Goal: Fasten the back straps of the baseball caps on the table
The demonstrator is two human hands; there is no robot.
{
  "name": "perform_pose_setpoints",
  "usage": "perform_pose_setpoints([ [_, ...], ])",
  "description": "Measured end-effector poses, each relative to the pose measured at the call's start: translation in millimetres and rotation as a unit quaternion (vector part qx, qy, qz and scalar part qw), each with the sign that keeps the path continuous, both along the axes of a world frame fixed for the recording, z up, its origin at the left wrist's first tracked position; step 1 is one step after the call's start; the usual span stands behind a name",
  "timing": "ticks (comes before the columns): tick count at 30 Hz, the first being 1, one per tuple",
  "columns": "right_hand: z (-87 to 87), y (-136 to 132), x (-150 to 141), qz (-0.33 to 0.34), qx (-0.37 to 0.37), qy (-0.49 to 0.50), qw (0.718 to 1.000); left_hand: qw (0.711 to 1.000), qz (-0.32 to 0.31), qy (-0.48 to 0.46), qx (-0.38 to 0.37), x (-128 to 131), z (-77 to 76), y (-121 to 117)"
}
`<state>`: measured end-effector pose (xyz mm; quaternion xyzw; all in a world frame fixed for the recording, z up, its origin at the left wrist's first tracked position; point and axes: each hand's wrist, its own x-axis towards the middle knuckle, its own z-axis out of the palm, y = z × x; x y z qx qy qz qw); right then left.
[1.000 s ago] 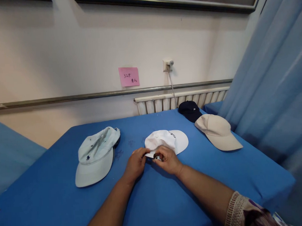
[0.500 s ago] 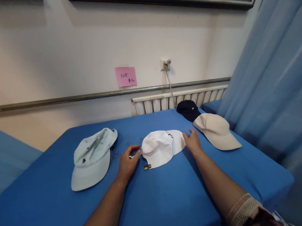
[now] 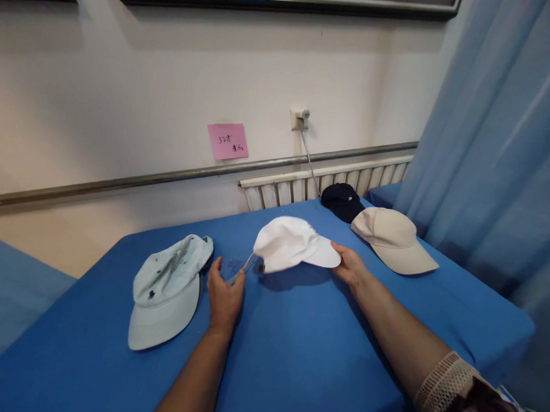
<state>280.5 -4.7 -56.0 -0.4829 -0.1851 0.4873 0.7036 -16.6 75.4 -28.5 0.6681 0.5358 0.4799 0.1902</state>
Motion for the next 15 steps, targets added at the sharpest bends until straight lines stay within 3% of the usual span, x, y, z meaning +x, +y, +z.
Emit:
perform_pose_setpoints([
  [2, 5.3, 0.1, -7.8, -0.024, 0.058, 0.109, 0.992, 0.999, 0.010, -0.021, 0.027, 2.3, 1.3, -4.9],
  [5, 7.7, -4.9, -37.7, 0.012, 0.078, 0.160, 0.984, 0.986, -0.114, -0.098, -0.077, 16.4, -3.4, -21.7],
  [7, 5.1, -11.7, -67.1, 0.049, 0.066, 0.161, 0.983, 0.940, -0.218, -0.164, -0.205, 30.0, -9.6, -36.2],
  [9, 1.7, -20.0, -95.8, 0.069, 0.075, 0.147, 0.984, 0.884, -0.277, -0.243, -0.289, 41.5, -14.8, -48.7],
  [12, 0.7, -32.1, -122.4, 0.117, 0.055, 0.164, 0.978, 0.832, -0.267, -0.362, -0.325, 46.5, -14.5, -55.7],
  [15, 5.7, -39.0, -125.8, 0.201, 0.032, 0.150, 0.967, 0.825, -0.221, -0.426, -0.299, 33.1, 0.7, -45.5],
])
